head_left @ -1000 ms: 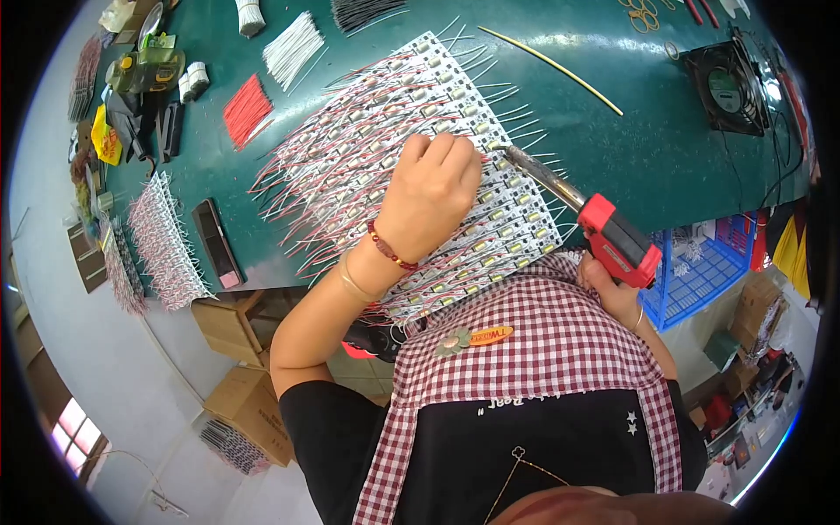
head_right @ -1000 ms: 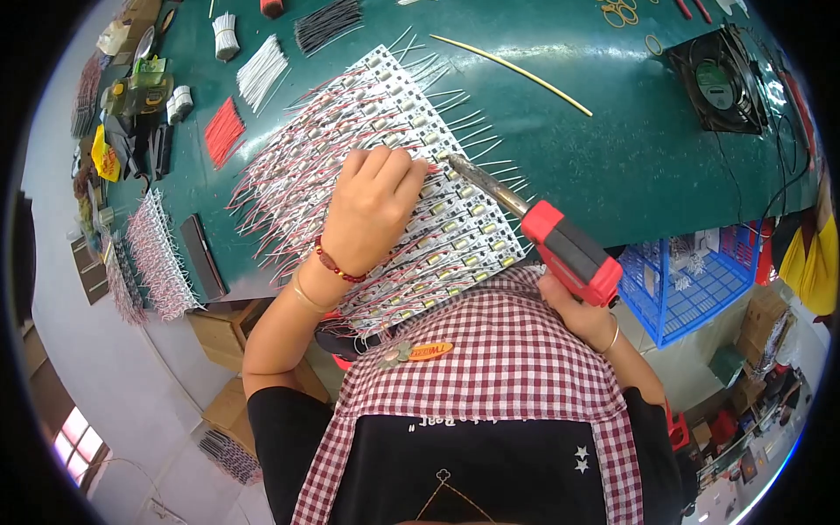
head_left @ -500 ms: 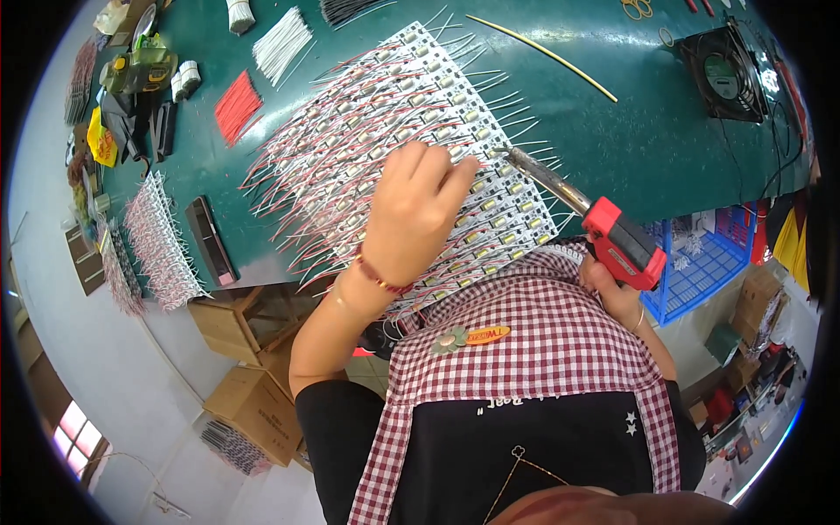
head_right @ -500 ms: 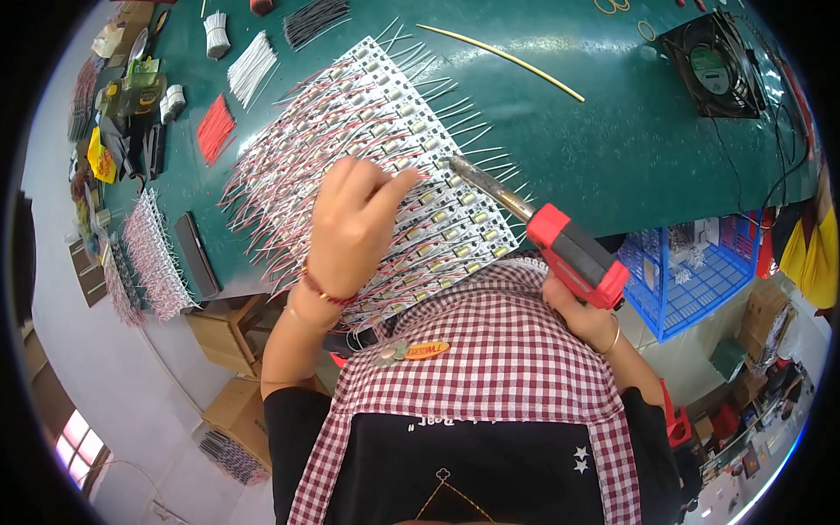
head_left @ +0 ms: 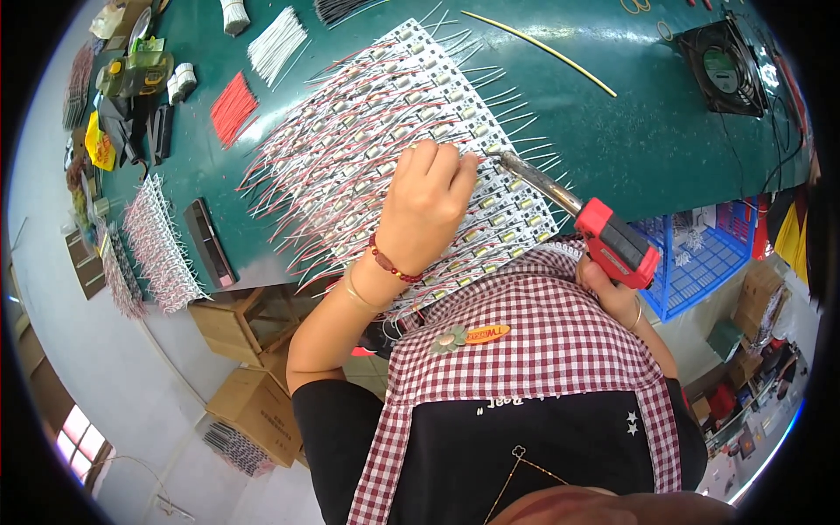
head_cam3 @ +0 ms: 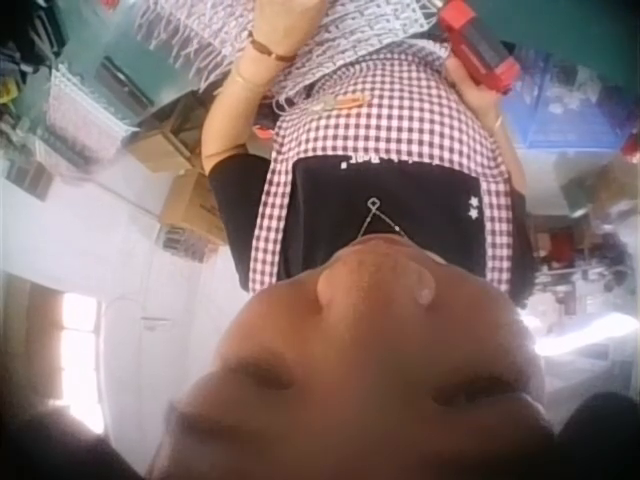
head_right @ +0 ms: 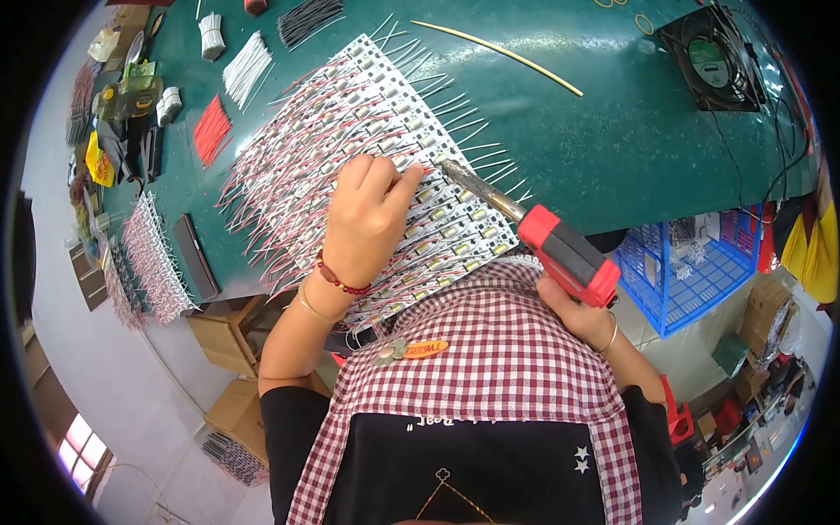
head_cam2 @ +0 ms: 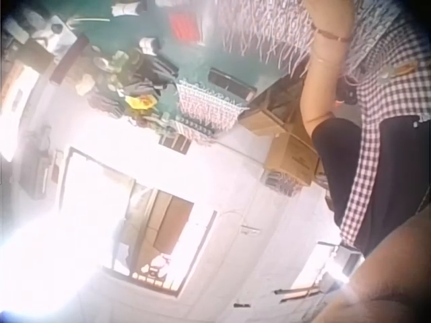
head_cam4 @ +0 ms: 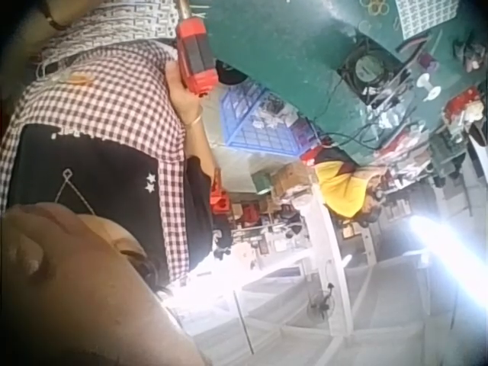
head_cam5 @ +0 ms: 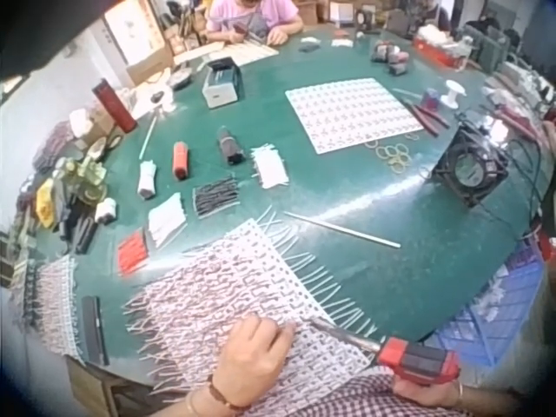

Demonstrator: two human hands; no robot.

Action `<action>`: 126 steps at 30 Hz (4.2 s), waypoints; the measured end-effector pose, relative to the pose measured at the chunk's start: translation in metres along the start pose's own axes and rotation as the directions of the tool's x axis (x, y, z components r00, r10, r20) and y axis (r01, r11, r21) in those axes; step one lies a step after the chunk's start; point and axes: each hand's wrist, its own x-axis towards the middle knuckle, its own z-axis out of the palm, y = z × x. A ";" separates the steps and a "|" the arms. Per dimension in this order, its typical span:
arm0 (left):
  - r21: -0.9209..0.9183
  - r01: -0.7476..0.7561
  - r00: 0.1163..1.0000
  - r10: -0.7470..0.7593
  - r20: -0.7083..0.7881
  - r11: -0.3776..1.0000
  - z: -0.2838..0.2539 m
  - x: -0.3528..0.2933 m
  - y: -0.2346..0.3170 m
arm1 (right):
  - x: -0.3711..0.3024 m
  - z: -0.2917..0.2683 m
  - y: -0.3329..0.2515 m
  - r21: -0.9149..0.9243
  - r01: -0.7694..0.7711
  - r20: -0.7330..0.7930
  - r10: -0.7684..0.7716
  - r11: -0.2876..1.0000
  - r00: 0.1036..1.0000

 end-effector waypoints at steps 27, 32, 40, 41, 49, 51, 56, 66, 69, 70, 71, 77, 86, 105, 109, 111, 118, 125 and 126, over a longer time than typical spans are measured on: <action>0.093 -0.038 0.999 0.040 -0.016 0.995 0.002 -0.005 0.007 | 0.000 -0.003 0.007 -0.102 0.048 0.035 -0.044 0.994 0.998; 0.107 -0.049 0.999 0.051 -0.012 0.993 0.001 -0.003 0.008 | 0.002 -0.004 0.009 -0.070 0.031 0.080 -0.026 0.997 0.996; 0.184 -0.078 0.997 0.071 0.040 0.980 0.002 -0.004 0.009 | 0.000 -0.003 0.009 -0.114 0.068 0.018 -0.066 0.991 0.998; 0.185 -0.077 0.997 0.072 0.039 0.980 0.002 -0.004 0.009 | 0.000 -0.003 0.010 -0.123 0.070 0.036 -0.067 0.990 0.997; 0.170 -0.094 0.995 0.095 -0.001 0.981 0.004 -0.005 0.007 | 0.001 0.002 0.010 -0.090 0.066 0.005 -0.066 0.994 0.998; 0.158 -0.093 0.995 0.096 -0.012 0.983 0.003 -0.006 0.007 | 0.001 0.002 0.010 -0.076 0.057 -0.014 -0.059 0.995 0.998; 0.124 -0.110 0.993 0.115 -0.038 0.986 0.001 -0.006 0.005 | 0.002 -0.001 0.009 -0.113 0.060 0.015 -0.059 0.992 0.998; 0.139 -0.115 0.993 0.116 -0.003 0.984 0.001 -0.007 0.000 | 0.005 0.001 0.011 -0.107 0.093 0.035 -0.090 0.990 0.995; 0.145 -0.130 0.991 0.131 0.001 0.981 0.002 -0.006 0.000 | 0.009 0.009 0.005 -0.183 0.166 0.013 -0.166 0.969 0.986; 0.145 -0.136 0.990 0.138 -0.008 0.980 0.002 -0.006 0.000 | 0.008 0.010 0.006 -0.186 0.143 -0.003 -0.146 0.972 0.989; 0.145 -0.135 0.991 0.137 -0.009 0.980 0.001 -0.006 0.000 | 0.008 0.011 0.007 -0.188 0.120 -0.019 -0.126 0.975 0.992; 0.140 -0.148 0.988 0.152 -0.017 0.979 0.002 -0.005 -0.001 | 0.002 0.001 0.012 -0.110 0.051 -0.010 -0.052 0.993 0.999; 0.185 -0.154 0.987 0.160 -0.018 0.971 0.003 -0.004 0.001 | 0.000 0.001 0.017 -0.137 0.087 -0.011 -0.089 0.987 0.996; 0.227 -0.157 0.987 0.162 -0.002 0.961 0.002 -0.003 0.001 | 0.005 0.006 0.001 -0.098 0.120 -0.018 -0.122 0.988 0.992; 0.201 -0.131 0.991 0.133 0.005 0.971 -0.001 -0.004 -0.002 | 0.009 0.011 -0.005 0.021 0.103 -0.029 -0.102 0.995 0.994; 0.190 -0.104 0.994 0.098 0.041 0.976 -0.012 -0.005 -0.005 | 0.011 0.010 -0.003 0.079 0.113 -0.023 -0.112 0.990 0.993; 0.235 0.191 0.982 -0.187 -0.040 0.953 -0.063 -0.034 -0.019 | 0.013 0.004 -0.007 0.092 0.225 -0.093 -0.217 0.970 0.972; -0.429 0.185 0.970 -0.234 -0.064 0.884 -0.032 -0.017 0.057 | 0.035 0.038 -0.062 0.291 0.164 -0.037 -0.160 0.942 0.986; -0.511 0.198 0.970 -0.243 -0.022 0.836 -0.027 -0.014 0.067 | 0.038 0.043 -0.065 0.303 0.102 -0.026 -0.099 0.947 0.995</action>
